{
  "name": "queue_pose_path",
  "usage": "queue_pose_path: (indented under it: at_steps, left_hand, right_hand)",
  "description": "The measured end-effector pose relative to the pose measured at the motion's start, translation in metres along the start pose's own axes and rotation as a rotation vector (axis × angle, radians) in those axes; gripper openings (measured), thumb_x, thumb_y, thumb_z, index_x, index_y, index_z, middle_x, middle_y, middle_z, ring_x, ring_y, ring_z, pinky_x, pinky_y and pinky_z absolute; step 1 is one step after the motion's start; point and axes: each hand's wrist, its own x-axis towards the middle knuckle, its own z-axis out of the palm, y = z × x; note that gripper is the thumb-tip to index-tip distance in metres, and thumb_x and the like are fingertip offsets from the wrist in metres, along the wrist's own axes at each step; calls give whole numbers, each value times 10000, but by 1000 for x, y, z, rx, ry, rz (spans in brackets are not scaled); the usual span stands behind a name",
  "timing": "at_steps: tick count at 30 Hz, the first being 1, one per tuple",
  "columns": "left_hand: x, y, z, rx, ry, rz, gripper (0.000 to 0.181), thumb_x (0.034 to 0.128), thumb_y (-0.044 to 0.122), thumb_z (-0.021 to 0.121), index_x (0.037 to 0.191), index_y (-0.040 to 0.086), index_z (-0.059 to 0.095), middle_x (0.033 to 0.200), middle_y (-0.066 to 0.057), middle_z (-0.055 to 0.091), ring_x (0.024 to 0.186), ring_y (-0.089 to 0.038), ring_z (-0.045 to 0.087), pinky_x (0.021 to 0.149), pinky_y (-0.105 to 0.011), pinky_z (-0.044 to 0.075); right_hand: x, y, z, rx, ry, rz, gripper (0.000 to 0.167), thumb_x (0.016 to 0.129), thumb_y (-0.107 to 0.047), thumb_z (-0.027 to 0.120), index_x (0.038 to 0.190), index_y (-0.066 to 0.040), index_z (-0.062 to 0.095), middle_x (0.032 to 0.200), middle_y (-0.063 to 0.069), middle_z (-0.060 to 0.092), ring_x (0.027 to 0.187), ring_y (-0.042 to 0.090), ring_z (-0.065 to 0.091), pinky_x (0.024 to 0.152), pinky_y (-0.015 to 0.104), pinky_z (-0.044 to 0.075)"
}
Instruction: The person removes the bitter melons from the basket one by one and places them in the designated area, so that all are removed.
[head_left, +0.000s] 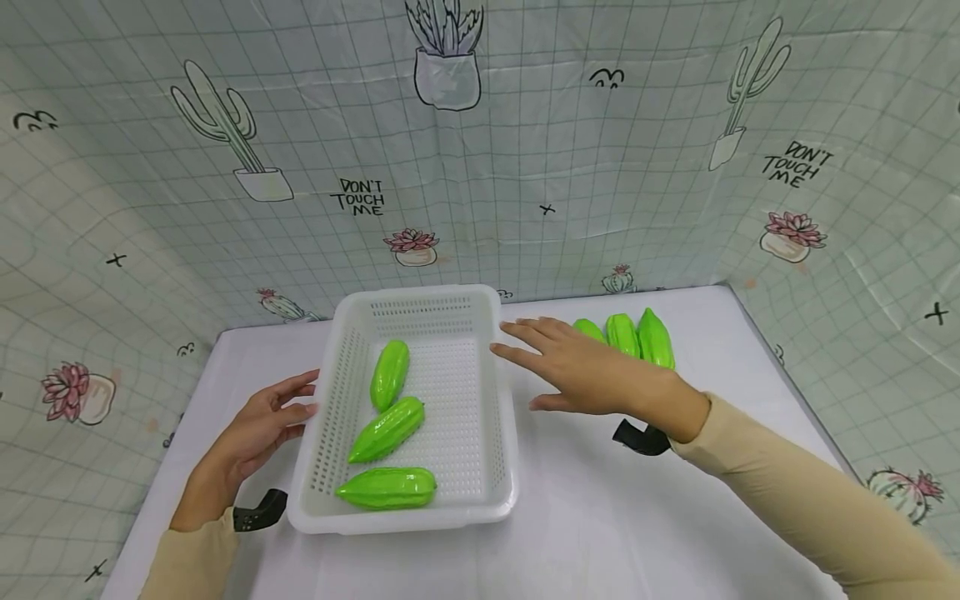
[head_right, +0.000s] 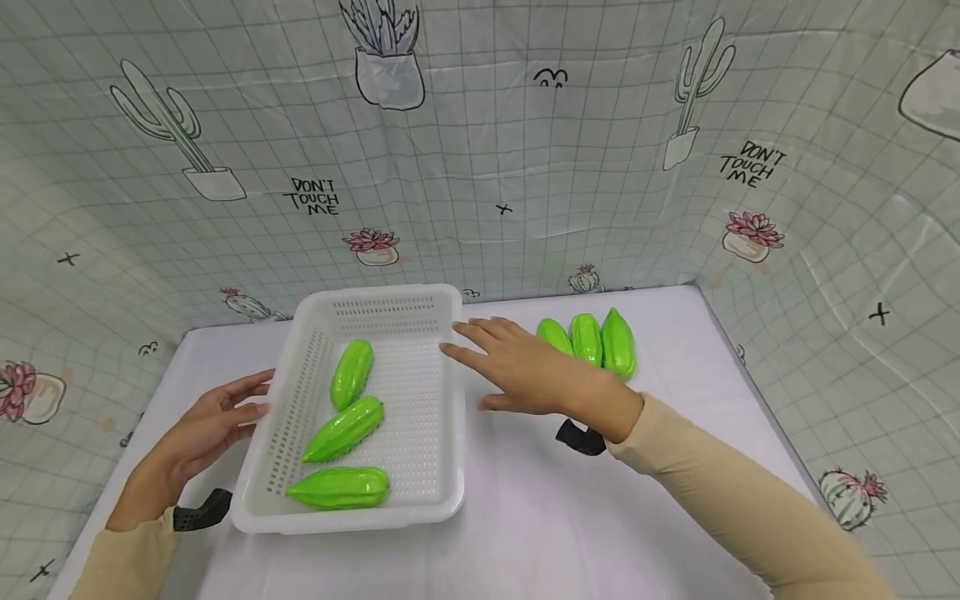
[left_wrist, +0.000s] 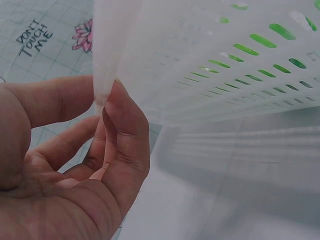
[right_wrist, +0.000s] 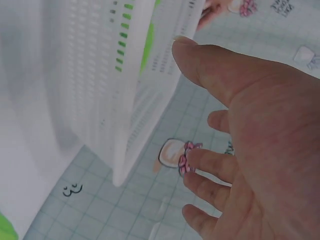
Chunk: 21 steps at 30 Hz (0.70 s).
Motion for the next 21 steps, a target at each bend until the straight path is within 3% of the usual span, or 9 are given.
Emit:
queue_pose_path:
  at_steps: [11, 21]
  left_hand:
    - [0, 0, 1, 6, 4, -3, 696, 1063, 57, 601, 1651, -49, 244, 1378, -132, 467, 1001, -59, 669, 855, -243, 581]
    - [0, 0, 1, -2, 10, -3, 700, 1058, 51, 604, 1650, -52, 245, 1351, -105, 474, 1004, -59, 662, 855, -241, 582]
  right_hand:
    - [28, -19, 7, -14, -64, -82, 893, 901, -370, 861, 1618, -86, 411, 1651, 201, 387, 1496, 397, 405, 1234, 539, 340]
    - [49, -37, 16, -97, -131, -163, 912, 920, -421, 831, 1642, -112, 368, 1680, 167, 355, 1526, 349, 382, 1255, 496, 318]
